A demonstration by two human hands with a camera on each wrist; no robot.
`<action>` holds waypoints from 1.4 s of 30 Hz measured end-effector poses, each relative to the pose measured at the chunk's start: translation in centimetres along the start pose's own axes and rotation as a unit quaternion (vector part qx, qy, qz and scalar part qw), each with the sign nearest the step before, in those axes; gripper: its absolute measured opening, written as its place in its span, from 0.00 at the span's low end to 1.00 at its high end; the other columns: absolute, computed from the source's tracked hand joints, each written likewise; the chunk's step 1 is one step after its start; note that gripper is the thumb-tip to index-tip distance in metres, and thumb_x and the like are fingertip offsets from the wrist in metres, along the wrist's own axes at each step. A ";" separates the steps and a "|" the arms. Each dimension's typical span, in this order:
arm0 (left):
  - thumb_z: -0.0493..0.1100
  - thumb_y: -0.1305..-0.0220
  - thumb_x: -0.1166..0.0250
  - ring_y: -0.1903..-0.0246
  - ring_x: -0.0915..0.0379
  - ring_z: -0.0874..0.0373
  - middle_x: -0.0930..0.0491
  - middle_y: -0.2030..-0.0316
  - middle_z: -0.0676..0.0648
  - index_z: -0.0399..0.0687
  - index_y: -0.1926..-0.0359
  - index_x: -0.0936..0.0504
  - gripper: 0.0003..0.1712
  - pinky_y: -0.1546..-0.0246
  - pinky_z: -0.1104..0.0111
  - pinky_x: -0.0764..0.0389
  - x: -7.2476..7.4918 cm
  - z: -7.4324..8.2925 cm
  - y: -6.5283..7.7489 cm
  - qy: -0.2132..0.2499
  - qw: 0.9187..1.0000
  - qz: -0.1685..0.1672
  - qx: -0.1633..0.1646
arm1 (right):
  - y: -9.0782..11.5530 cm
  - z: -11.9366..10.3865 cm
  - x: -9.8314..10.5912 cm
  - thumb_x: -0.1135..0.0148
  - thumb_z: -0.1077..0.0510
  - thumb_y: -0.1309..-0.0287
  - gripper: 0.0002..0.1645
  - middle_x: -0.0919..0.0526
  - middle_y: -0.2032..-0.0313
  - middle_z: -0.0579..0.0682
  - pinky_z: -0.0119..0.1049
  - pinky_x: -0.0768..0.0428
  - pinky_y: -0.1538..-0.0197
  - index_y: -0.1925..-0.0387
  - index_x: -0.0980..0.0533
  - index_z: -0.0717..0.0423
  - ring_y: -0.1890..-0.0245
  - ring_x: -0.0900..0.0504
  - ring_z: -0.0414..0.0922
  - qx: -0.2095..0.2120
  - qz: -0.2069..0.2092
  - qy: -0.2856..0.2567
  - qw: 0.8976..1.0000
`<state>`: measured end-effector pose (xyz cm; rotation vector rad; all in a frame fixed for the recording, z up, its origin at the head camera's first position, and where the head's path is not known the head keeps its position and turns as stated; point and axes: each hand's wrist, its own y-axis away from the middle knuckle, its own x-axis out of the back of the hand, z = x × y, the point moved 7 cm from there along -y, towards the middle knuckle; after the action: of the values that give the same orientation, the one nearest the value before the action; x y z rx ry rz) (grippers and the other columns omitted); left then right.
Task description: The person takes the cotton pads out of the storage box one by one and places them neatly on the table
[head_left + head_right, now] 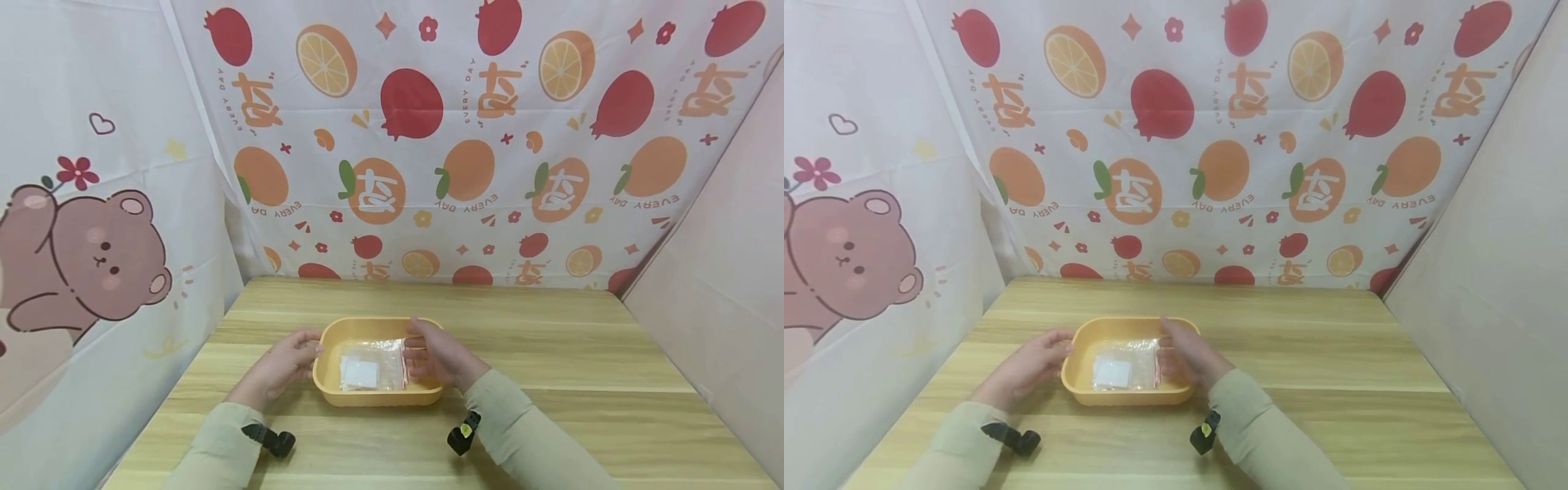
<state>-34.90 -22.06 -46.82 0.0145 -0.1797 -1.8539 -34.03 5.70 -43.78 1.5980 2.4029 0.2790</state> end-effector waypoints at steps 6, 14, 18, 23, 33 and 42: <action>0.39 0.23 0.45 0.59 0.21 0.51 0.22 0.51 0.34 0.28 0.30 0.39 0.28 0.62 0.63 0.16 0.0 -0.2 -0.1 0.002 1.000 0.001 0.000 | -0.4 0.3 0.2 0.55 0.37 0.25 0.44 0.34 0.33 0.70 0.57 0.21 0.43 0.26 0.45 0.67 0.37 0.29 0.64 0.000 0.002 -0.003 1.000; 0.38 0.23 0.46 0.59 0.20 0.50 0.21 0.51 0.34 0.28 0.30 0.38 0.27 0.62 0.63 0.16 0.1 -0.3 -0.1 -0.003 1.000 0.005 0.004 | -0.8 0.5 -0.1 0.56 0.39 0.24 0.43 0.32 0.35 0.71 0.59 0.22 0.43 0.26 0.46 0.68 0.37 0.29 0.66 -0.006 -0.009 -0.009 1.000; 0.39 0.23 0.45 0.59 0.21 0.51 0.21 0.51 0.34 0.28 0.30 0.38 0.28 0.62 0.64 0.16 0.1 -0.3 0.0 -0.003 1.000 0.003 -0.002 | -1.0 0.8 -0.2 0.54 0.40 0.25 0.42 0.30 0.37 0.70 0.56 0.19 0.46 0.27 0.45 0.67 0.40 0.27 0.64 -0.020 -0.004 -0.014 1.000; 0.39 0.23 0.44 0.60 0.21 0.52 0.21 0.51 0.34 0.28 0.30 0.39 0.29 0.63 0.65 0.17 0.0 -0.3 0.0 0.003 1.000 -0.003 -0.006 | -1.2 1.1 -0.4 0.53 0.46 0.24 0.36 0.28 0.39 0.69 0.53 0.17 0.49 0.29 0.42 0.70 0.45 0.24 0.61 -0.028 -0.003 -0.010 1.000; 0.39 0.24 0.44 0.60 0.21 0.51 0.21 0.50 0.34 0.28 0.30 0.38 0.28 0.62 0.64 0.16 0.2 -0.5 -0.3 0.001 1.000 -0.002 -0.005 | -1.4 1.3 -0.6 0.52 0.53 0.25 0.28 0.24 0.45 0.68 0.48 0.15 0.54 0.36 0.34 0.72 0.52 0.21 0.58 -0.032 0.004 -0.004 0.999; 0.40 0.22 0.46 0.57 0.20 0.48 0.24 0.44 0.30 0.28 0.29 0.41 0.29 0.59 0.60 0.15 0.2 -0.5 0.0 0.005 1.000 -0.009 -0.012 | -2.2 2.0 -1.1 0.51 0.59 0.27 0.22 0.24 0.48 0.69 0.51 0.14 0.57 0.41 0.32 0.72 0.53 0.20 0.59 -0.014 -0.018 -0.006 1.000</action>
<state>-34.92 -22.27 -47.32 0.0089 -0.1504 -1.8734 -34.93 3.93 -46.21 1.5396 2.4047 0.2950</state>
